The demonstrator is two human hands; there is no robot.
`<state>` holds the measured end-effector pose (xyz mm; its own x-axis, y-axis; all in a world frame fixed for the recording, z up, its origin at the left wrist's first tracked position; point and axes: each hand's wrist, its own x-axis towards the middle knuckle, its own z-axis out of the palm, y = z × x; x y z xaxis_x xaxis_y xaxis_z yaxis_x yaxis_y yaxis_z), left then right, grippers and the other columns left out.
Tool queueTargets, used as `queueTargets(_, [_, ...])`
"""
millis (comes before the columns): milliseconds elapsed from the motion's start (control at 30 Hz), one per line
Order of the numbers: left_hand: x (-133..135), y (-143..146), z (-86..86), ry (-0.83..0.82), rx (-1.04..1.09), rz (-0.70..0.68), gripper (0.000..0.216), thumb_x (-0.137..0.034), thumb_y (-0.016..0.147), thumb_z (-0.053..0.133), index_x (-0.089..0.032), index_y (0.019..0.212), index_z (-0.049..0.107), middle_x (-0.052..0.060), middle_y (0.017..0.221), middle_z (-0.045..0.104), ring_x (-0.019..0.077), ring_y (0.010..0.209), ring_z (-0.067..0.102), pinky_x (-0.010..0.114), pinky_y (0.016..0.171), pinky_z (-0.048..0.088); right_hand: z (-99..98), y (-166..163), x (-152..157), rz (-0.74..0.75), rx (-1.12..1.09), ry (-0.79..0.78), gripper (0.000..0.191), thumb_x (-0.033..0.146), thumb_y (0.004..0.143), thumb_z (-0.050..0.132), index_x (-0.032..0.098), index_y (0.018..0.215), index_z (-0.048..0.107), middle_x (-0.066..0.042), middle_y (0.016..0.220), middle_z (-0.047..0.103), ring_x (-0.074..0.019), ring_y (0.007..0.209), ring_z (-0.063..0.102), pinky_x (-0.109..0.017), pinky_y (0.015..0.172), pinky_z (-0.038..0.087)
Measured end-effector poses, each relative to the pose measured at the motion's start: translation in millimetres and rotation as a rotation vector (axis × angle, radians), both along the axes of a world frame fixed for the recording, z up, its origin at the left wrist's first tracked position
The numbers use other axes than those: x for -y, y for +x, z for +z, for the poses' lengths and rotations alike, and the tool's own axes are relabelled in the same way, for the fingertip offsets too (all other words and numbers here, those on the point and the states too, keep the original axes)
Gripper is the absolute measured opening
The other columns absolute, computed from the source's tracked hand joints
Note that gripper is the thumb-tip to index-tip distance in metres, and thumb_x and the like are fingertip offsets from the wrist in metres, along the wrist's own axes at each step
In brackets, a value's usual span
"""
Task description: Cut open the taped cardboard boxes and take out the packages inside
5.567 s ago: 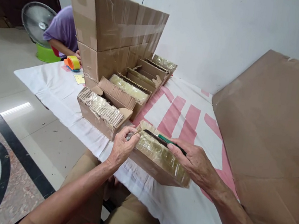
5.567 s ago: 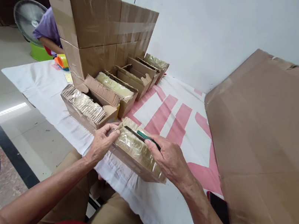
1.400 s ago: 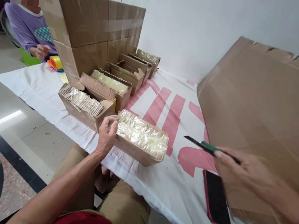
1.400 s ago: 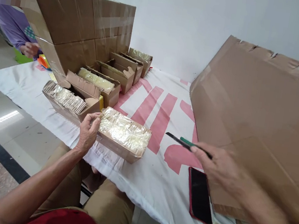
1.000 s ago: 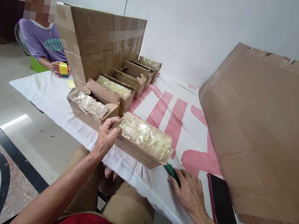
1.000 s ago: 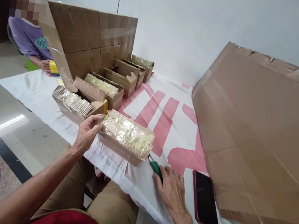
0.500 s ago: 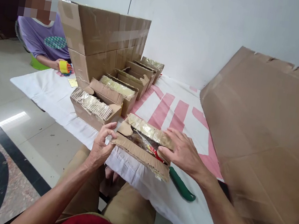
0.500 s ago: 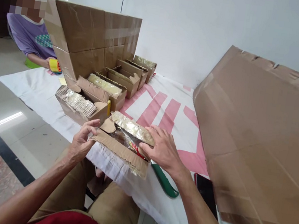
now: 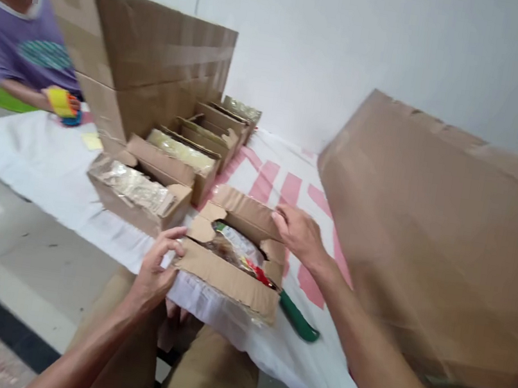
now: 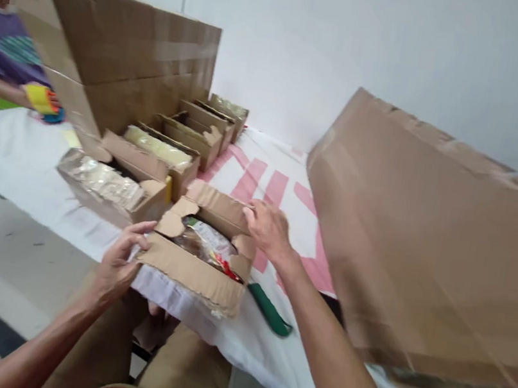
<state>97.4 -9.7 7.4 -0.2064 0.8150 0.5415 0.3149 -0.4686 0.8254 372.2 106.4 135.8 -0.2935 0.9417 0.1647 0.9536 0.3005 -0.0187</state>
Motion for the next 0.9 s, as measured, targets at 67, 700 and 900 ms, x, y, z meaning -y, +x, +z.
queueTargets(67, [0, 1, 1.3, 0.005, -0.027, -0.003, 0.009, -0.014, 0.086, 0.059, -0.023, 0.085, 0.058, 0.011, 0.128, 0.069, 0.0246, 0.119, 0.067, 0.041, 0.098, 0.054, -6.8, -2, -16, -0.046, 0.021, -0.006, 0.033, 0.030, 0.092, 0.058, 0.016, 0.119, 0.072, -0.017, 0.124, 0.073, -0.0315, 0.111, 0.064, -0.037, 0.086, 0.043])
queueTargets(700, [-13, 14, -4.1, 0.044, -0.079, 0.056, 0.027, -0.003, 0.074, 0.055, -0.022, 0.092, 0.057, 0.014, 0.133, 0.066, 0.0258, 0.124, 0.065, 0.042, 0.099, 0.053, -8.4, -53, 49, 0.209, 0.047, -0.233, 0.031, 0.021, 0.095, 0.047, 0.020, 0.079, 0.073, -0.009, 0.087, 0.078, -0.0233, 0.081, 0.071, -0.032, 0.071, 0.045])
queueTargets(900, [-17, 17, 2.2, 0.028, -0.049, 0.104, 0.029, -0.003, 0.070, 0.054, -0.024, 0.090, 0.058, 0.010, 0.124, 0.069, 0.0249, 0.117, 0.067, 0.039, 0.095, 0.054, -6.5, -17, 38, 0.052, -0.910, -0.271, 0.029, 0.047, 0.082, 0.066, 0.020, 0.074, 0.072, -0.002, 0.071, 0.073, -0.0188, 0.064, 0.065, -0.029, 0.059, 0.050])
